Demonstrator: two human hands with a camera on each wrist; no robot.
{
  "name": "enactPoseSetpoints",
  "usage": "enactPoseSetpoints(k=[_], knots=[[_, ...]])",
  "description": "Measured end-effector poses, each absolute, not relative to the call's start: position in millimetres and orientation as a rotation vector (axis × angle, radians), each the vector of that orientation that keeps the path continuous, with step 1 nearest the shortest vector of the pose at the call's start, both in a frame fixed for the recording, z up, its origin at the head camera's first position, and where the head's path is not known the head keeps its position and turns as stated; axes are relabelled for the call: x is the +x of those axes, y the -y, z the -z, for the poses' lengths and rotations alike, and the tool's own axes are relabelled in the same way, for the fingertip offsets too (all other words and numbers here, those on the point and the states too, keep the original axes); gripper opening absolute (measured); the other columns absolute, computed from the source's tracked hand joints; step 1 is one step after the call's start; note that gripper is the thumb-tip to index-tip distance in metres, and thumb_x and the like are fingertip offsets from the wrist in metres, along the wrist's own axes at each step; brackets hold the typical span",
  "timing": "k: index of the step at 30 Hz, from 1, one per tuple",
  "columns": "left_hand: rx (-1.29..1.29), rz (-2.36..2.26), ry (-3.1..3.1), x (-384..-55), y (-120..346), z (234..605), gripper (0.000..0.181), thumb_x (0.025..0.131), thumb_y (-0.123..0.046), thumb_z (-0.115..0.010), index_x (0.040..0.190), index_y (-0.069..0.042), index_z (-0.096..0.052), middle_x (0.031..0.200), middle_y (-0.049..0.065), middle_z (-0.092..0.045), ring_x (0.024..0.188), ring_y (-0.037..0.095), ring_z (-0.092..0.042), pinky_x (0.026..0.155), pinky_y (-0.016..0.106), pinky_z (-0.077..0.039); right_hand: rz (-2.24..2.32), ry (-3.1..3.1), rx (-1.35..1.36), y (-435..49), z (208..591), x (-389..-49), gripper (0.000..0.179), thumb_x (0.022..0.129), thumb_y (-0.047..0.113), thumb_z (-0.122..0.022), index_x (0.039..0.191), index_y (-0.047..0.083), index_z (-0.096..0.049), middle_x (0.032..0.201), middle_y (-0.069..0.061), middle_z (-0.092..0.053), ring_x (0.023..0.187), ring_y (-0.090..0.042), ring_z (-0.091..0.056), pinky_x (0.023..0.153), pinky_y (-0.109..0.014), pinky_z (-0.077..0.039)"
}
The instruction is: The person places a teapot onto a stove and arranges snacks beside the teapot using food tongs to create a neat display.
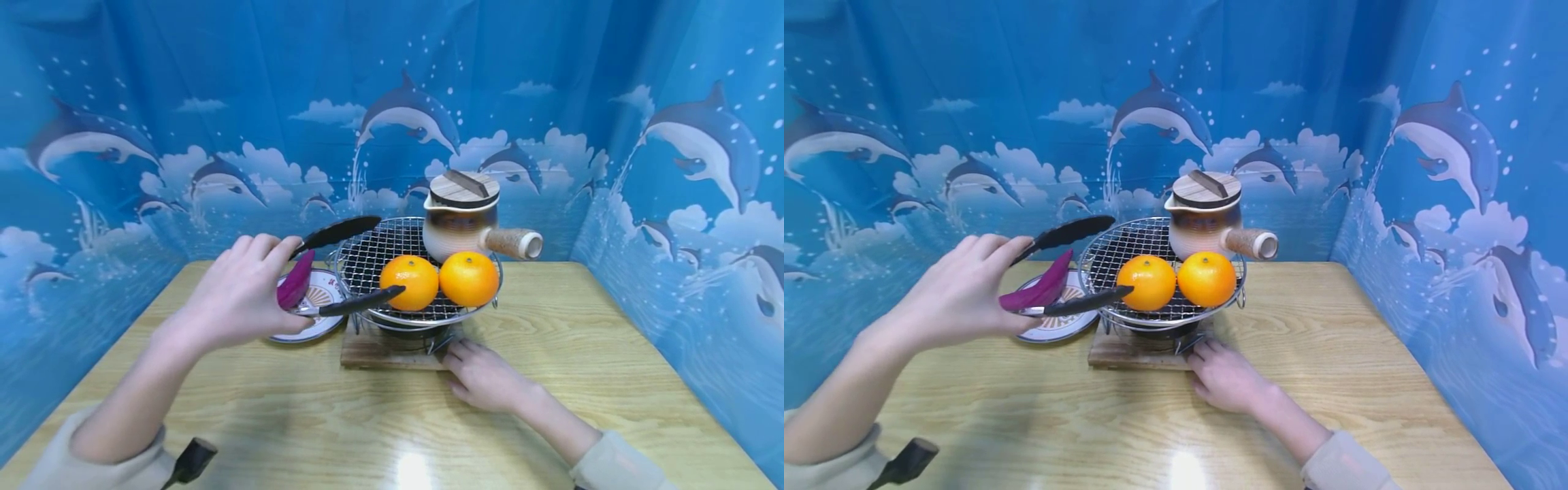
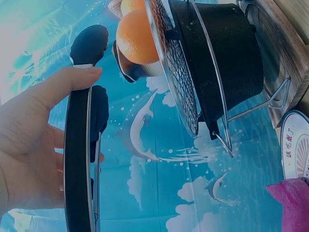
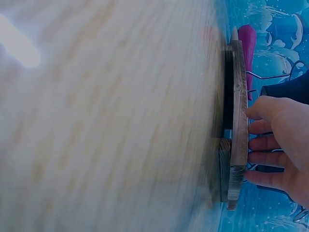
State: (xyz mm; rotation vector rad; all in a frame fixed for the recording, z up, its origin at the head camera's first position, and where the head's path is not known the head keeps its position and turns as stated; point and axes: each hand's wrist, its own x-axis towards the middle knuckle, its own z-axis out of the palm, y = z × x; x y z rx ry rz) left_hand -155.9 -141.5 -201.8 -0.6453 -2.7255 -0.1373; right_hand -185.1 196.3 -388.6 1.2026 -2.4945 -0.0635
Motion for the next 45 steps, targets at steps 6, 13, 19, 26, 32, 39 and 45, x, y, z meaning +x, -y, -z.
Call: enactPoseSetpoints(k=[6,13,19,26,32,39,45], knots=[[-0.566,0.145,2.769,-161.0,148.1,200.6,0.101,0.059,-0.047,-0.080,0.137,0.001,-0.037,0.121,0.024,-0.047,0.107,0.040,-0.041,0.082,0.056,-0.040,0.061,2.495,1.200,-197.1,389.5,-185.2,0.025,0.079,0.025,-0.068,0.095,0.007,-0.064,0.093,-0.005,-0.059,0.090,-0.023,-0.057,0.087,-0.038,-0.046],[-0.445,0.173,2.825,-171.3,158.3,200.0,0.105,0.059,-0.051,-0.078,0.139,0.001,-0.034,0.125,0.026,-0.043,0.110,0.044,-0.038,0.082,0.060,-0.040,0.050,2.496,1.203,-198.0,390.1,-185.8,0.025,0.079,0.024,-0.068,0.096,0.006,-0.064,0.094,-0.006,-0.060,0.090,-0.024,-0.058,0.088,-0.039,-0.046],[-0.371,0.193,2.838,-179.9,170.6,203.3,0.107,0.061,-0.053,-0.077,0.139,0.004,-0.031,0.124,0.029,-0.041,0.109,0.047,-0.036,0.082,0.061,-0.039,0.058,2.487,1.208,-198.6,390.5,-186.4,0.025,0.079,0.023,-0.068,0.096,0.006,-0.064,0.094,-0.006,-0.060,0.090,-0.024,-0.057,0.088,-0.039,-0.046],[-0.285,0.235,2.843,-188.3,186.4,208.0,0.109,0.062,-0.053,-0.077,0.139,0.008,-0.029,0.124,0.032,-0.038,0.108,0.047,-0.035,0.080,0.061,-0.038,0.056,2.491,1.215,-198.5,389.9,-186.5,0.023,0.078,0.022,-0.067,0.094,0.006,-0.063,0.094,-0.006,-0.060,0.090,-0.023,-0.057,0.087,-0.038,-0.046],[-0.222,0.244,2.870,-197.8,196.7,213.8,0.112,0.062,-0.057,-0.076,0.138,0.010,-0.028,0.124,0.034,-0.037,0.107,0.050,-0.033,0.079,0.062,-0.038,0.059,2.515,1.209,-197.5,388.1,-186.0,0.023,0.079,0.022,-0.067,0.095,0.006,-0.064,0.094,-0.006,-0.060,0.090,-0.023,-0.057,0.088,-0.038,-0.046],[-0.197,0.239,2.878,-206.5,206.3,224.4,0.112,0.062,-0.054,-0.077,0.137,0.013,-0.027,0.125,0.037,-0.035,0.109,0.052,-0.033,0.081,0.064,-0.037,0.068,2.517,1.215,-197.4,387.8,-186.3,0.024,0.080,0.023,-0.067,0.096,0.006,-0.064,0.094,-0.006,-0.060,0.091,-0.024,-0.057,0.088,-0.039,-0.046],[-0.147,0.236,2.889,-214.2,213.3,233.7,0.110,0.063,-0.051,-0.078,0.136,0.015,-0.028,0.125,0.039,-0.035,0.109,0.053,-0.033,0.080,0.064,-0.037,0.068,2.502,1.222,-197.6,388.7,-187.2,0.024,0.080,0.024,-0.067,0.096,0.006,-0.064,0.094,-0.006,-0.059,0.091,-0.023,-0.057,0.088,-0.038,-0.046]])
